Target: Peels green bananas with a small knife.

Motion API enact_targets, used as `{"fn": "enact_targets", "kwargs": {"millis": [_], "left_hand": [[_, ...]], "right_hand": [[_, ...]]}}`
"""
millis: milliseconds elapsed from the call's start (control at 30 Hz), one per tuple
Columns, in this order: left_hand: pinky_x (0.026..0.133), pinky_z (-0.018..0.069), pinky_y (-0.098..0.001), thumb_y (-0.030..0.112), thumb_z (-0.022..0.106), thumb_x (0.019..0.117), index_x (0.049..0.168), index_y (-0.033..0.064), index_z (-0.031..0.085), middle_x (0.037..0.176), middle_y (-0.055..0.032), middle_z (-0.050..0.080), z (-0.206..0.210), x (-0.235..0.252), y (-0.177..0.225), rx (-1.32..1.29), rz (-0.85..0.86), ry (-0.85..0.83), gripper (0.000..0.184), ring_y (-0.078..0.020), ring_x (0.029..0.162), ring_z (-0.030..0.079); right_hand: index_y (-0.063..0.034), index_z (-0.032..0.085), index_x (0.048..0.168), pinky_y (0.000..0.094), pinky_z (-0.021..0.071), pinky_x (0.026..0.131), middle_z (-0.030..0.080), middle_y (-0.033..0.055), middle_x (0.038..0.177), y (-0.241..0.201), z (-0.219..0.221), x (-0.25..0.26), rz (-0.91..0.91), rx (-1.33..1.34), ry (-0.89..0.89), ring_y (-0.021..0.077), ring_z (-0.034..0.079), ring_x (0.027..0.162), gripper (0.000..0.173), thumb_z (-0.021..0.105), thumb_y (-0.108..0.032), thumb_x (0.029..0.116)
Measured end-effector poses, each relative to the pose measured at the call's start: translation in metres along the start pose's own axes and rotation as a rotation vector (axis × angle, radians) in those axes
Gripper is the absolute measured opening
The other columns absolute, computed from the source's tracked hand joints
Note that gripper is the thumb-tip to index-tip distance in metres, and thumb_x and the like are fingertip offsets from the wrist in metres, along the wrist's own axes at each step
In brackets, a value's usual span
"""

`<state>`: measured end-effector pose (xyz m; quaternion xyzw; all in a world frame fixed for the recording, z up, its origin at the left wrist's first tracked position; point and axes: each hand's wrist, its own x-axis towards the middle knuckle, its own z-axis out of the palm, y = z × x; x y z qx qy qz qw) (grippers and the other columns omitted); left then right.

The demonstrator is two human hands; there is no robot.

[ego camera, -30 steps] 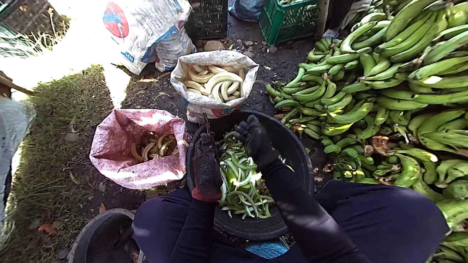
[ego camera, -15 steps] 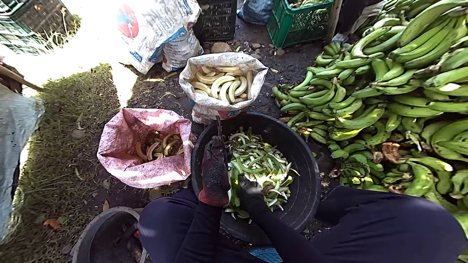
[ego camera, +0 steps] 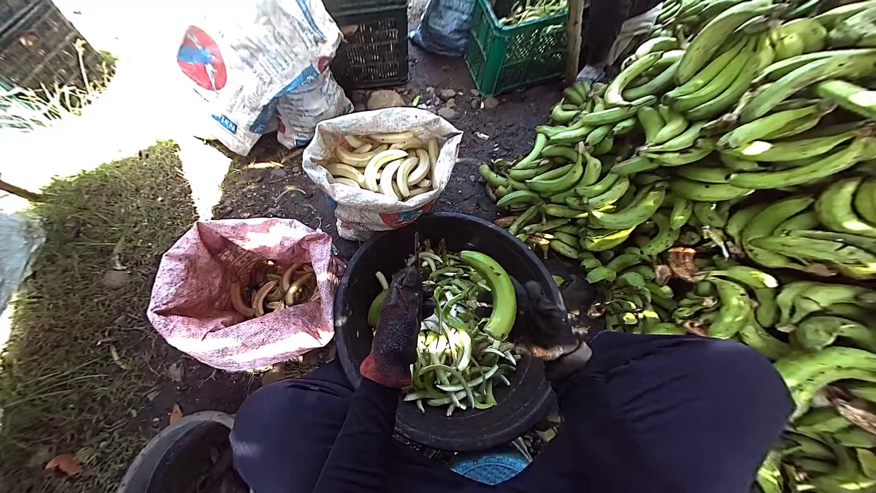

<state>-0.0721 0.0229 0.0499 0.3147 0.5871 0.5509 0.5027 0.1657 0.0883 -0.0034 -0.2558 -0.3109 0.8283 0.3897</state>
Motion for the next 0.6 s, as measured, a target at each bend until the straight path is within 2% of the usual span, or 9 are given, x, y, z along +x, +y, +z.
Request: {"fn": "enact_targets", "kwargs": {"millis": [33,100,200,233,300,333,433,533,600], "left_hand": [[0.082,0.0620,-0.0365,0.042,0.038,0.1112,0.141,0.0044,0.052,0.112,-0.0122,0.070,0.004,-0.001,-0.003,0.000,-0.007,-0.067,0.050,-0.0211,0.093,0.072],[0.085,0.0617,-0.0409,0.043,0.042,0.1096,0.143,0.0061,0.052,0.112,-0.0133,0.070,0.012,-0.001,-0.014,0.021,-0.025,-0.195,0.051,-0.0237,0.095,0.071],[0.081,0.0606,-0.0406,0.049,0.044,0.1071,0.143,0.0159,0.058,0.117,-0.0074,0.068,0.023,-0.006,-0.036,0.313,-0.036,-0.326,0.051,-0.0195,0.094,0.069],[0.085,0.0600,-0.0413,0.051,0.043,0.1068,0.143,0.0197,0.059,0.122,-0.0059,0.068,0.026,-0.007,-0.040,0.464,-0.026,-0.368,0.050,-0.0176,0.099,0.070],[0.099,0.0551,-0.0423,0.055,0.042,0.1060,0.143,0.0260,0.059,0.131,-0.0019,0.066,0.031,-0.010,-0.047,0.691,0.017,-0.452,0.050,-0.0133,0.114,0.066],[0.101,0.0537,-0.0426,0.057,0.042,0.1054,0.141,0.0277,0.060,0.129,-0.0005,0.067,0.033,-0.012,-0.049,0.761,0.053,-0.472,0.049,-0.0123,0.116,0.065],[0.101,0.0538,-0.0441,0.056,0.046,0.1040,0.137,0.0300,0.063,0.121,0.0001,0.069,0.035,-0.013,-0.055,0.861,0.145,-0.513,0.046,-0.0141,0.114,0.065],[0.101,0.0524,-0.0470,0.055,0.048,0.1029,0.139,0.0310,0.062,0.121,-0.0032,0.069,0.036,-0.014,-0.049,0.921,0.172,-0.543,0.046,-0.0190,0.114,0.064],[0.102,0.0520,-0.0470,0.056,0.047,0.1030,0.139,0.0317,0.063,0.121,-0.0033,0.069,0.036,-0.013,-0.050,0.925,0.168,-0.545,0.046,-0.0190,0.115,0.064]], "right_hand": [[-0.0163,0.046,0.147,0.0463,0.0604,0.079,0.068,0.0139,0.120,-0.007,-0.001,0.003,-0.011,-0.047,0.035,0.0302,0.070,0.100,0.071,0.054,-0.064,0.0957],[-0.0147,0.049,0.141,0.0333,0.0588,0.062,0.069,0.0087,0.103,-0.016,0.005,0.012,0.030,-0.148,0.191,0.0194,0.068,0.077,0.050,0.037,-0.049,0.1076],[-0.0086,0.057,0.120,0.0271,0.0545,0.051,0.066,0.0070,0.085,-0.015,0.006,0.020,0.108,-0.112,0.301,0.0141,0.063,0.061,0.042,0.028,-0.038,0.1118],[-0.0065,0.058,0.115,0.0271,0.0549,0.051,0.066,0.0072,0.082,-0.012,0.006,0.020,0.108,-0.086,0.324,0.0140,0.063,0.061,0.043,0.028,-0.037,0.1123],[-0.0031,0.060,0.114,0.0286,0.0571,0.054,0.067,0.0097,0.082,-0.005,-0.002,0.018,0.078,-0.033,0.360,0.0155,0.065,0.064,0.042,0.031,-0.033,0.1121],[-0.0038,0.060,0.114,0.0283,0.0578,0.057,0.067,0.0094,0.083,-0.004,-0.005,0.015,0.087,-0.012,0.359,0.0153,0.066,0.067,0.041,0.030,-0.032,0.1119],[-0.0070,0.059,0.114,0.0265,0.0579,0.057,0.066,0.0076,0.082,-0.005,-0.019,0.012,0.146,-0.003,0.300,0.0141,0.065,0.065,0.042,0.029,-0.036,0.1116],[-0.0085,0.056,0.123,0.0257,0.0577,0.057,0.066,0.0070,0.085,-0.006,-0.026,0.013,0.138,-0.054,0.243,0.0133,0.065,0.065,0.043,0.026,-0.038,0.1118],[-0.0049,0.055,0.126,0.0277,0.0581,0.059,0.068,0.0080,0.088,-0.002,-0.026,0.016,0.099,-0.066,0.245,0.0149,0.066,0.067,0.046,0.025,-0.037,0.1117]]}}
